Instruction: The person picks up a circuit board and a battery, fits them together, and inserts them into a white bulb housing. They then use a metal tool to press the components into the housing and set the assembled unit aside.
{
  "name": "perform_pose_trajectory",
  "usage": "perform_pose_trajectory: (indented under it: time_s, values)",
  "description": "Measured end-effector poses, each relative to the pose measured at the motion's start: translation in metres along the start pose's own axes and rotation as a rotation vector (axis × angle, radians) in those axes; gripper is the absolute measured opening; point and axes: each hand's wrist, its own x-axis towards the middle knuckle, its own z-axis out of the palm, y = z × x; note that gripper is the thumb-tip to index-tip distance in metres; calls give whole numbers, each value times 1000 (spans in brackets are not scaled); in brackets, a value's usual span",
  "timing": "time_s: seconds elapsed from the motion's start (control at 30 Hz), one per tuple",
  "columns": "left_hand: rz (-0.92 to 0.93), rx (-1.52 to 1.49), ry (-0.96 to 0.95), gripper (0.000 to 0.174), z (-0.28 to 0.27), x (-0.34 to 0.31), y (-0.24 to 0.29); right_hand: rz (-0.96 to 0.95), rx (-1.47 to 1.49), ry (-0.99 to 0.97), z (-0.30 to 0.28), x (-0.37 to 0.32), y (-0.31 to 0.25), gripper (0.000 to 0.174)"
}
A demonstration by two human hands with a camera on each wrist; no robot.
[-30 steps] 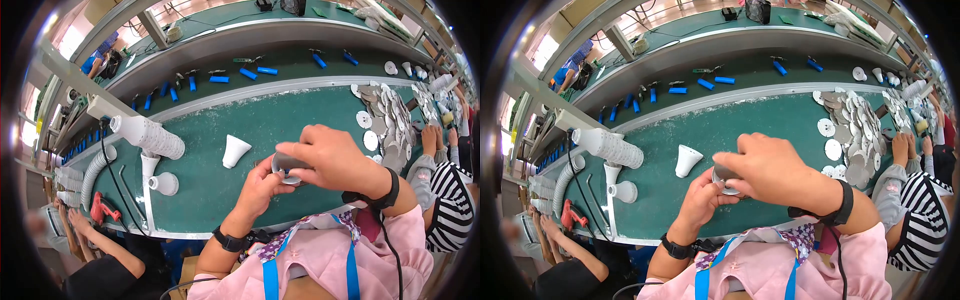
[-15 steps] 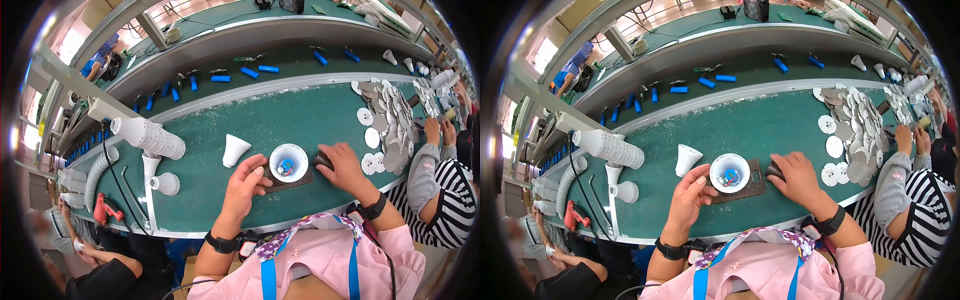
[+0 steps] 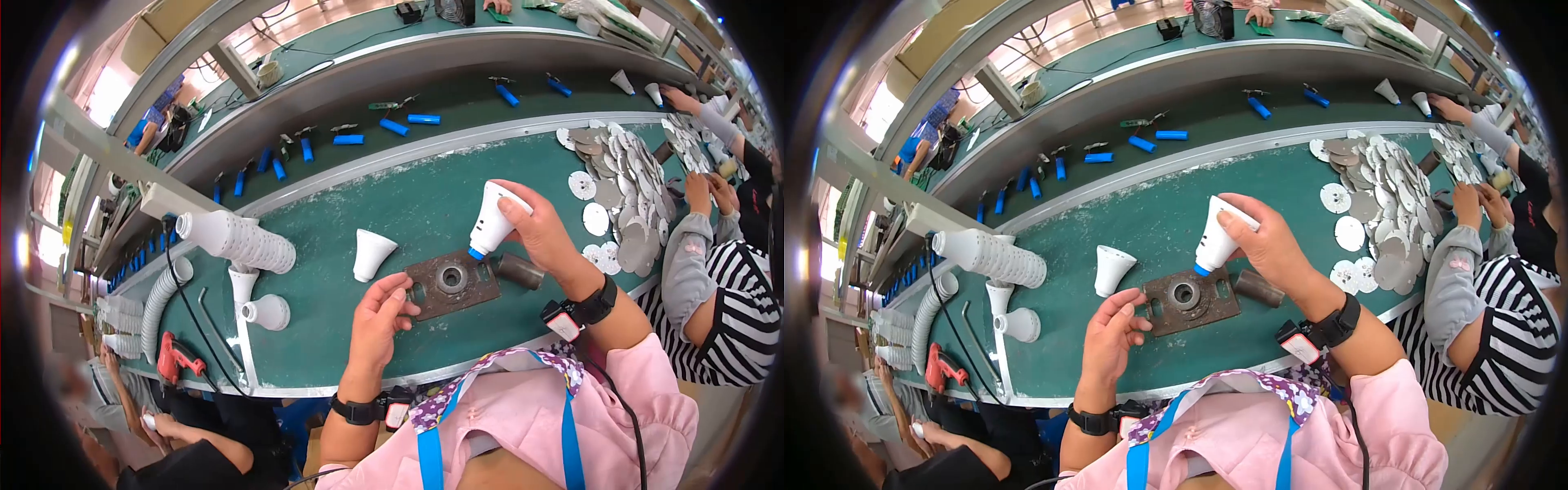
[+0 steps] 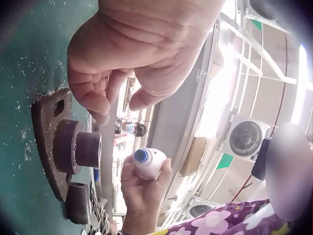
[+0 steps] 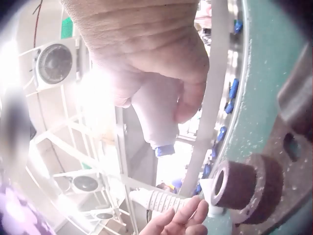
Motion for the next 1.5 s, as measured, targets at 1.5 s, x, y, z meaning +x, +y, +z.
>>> perform_pose_trajectory:
  time_s: [1.5]
  values:
    - [-22, 413, -632, 18, 112, 106, 82, -101, 141, 165, -31, 15, 25, 47]
